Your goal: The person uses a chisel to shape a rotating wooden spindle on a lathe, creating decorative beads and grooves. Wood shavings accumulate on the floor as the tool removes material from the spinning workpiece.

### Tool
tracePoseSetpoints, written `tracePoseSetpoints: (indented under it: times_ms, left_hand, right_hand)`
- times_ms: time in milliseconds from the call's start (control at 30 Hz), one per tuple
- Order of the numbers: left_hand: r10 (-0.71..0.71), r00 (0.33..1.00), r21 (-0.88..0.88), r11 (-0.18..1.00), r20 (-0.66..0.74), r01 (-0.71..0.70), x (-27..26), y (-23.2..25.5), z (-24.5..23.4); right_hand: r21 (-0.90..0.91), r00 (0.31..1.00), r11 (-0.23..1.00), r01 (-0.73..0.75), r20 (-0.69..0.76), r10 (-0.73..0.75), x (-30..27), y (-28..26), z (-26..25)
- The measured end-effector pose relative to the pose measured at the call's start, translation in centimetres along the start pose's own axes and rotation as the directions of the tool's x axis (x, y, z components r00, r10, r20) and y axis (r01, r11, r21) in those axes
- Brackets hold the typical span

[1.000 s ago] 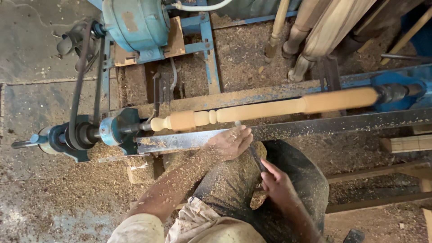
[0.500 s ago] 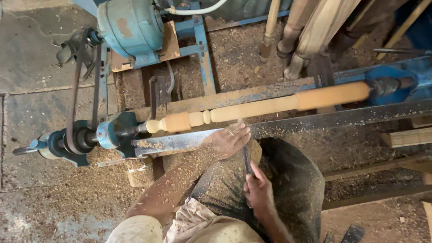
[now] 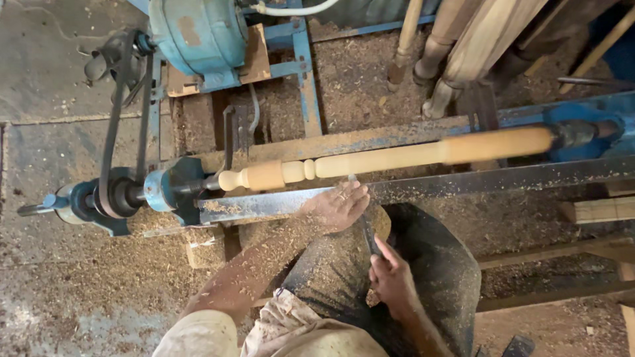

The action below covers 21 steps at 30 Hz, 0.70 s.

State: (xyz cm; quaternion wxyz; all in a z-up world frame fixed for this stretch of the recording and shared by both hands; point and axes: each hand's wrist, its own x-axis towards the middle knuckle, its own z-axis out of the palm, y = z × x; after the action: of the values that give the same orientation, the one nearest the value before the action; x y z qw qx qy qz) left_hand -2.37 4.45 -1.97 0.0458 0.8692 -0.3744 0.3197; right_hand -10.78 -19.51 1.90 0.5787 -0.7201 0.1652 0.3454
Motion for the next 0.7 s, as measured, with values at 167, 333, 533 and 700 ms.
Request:
tracePoseSetpoints:
  times_ms: [167, 333, 533, 700]
  left_hand:
    - [0.098, 0.985, 0.147, 0.982, 0.145, -0.119, -0.9, 0.3, 0.1]
    - [-0.073, 0.997, 0.201, 0.977, -0.024, 0.076, -1.2, 1.1, 0.9]
    - [-0.018, 0.994, 0.116, 0.993, 0.103, 0.006, -0.4, 1.2, 0.6]
    - [0.078, 0.986, -0.008, 0.997, 0.147, -0.078, 1.2, -0.1, 0.3]
  right_hand:
    - [-0.024, 0.995, 1.0, -0.017, 0.095, 0.019, 1.4, -1.2, -2.4]
    - [-0.245, 0.989, 0.969, 0.039, 0.146, -0.002, 2.8, -2.5, -4.7]
    - [0.045, 0.997, 0.999, 0.019, 0.071, -0.022, 1.7, -0.3, -3.3]
    - [0.159, 1.0, 0.987, -0.01, -0.021, 0.014, 0.5, 0.9, -0.9]
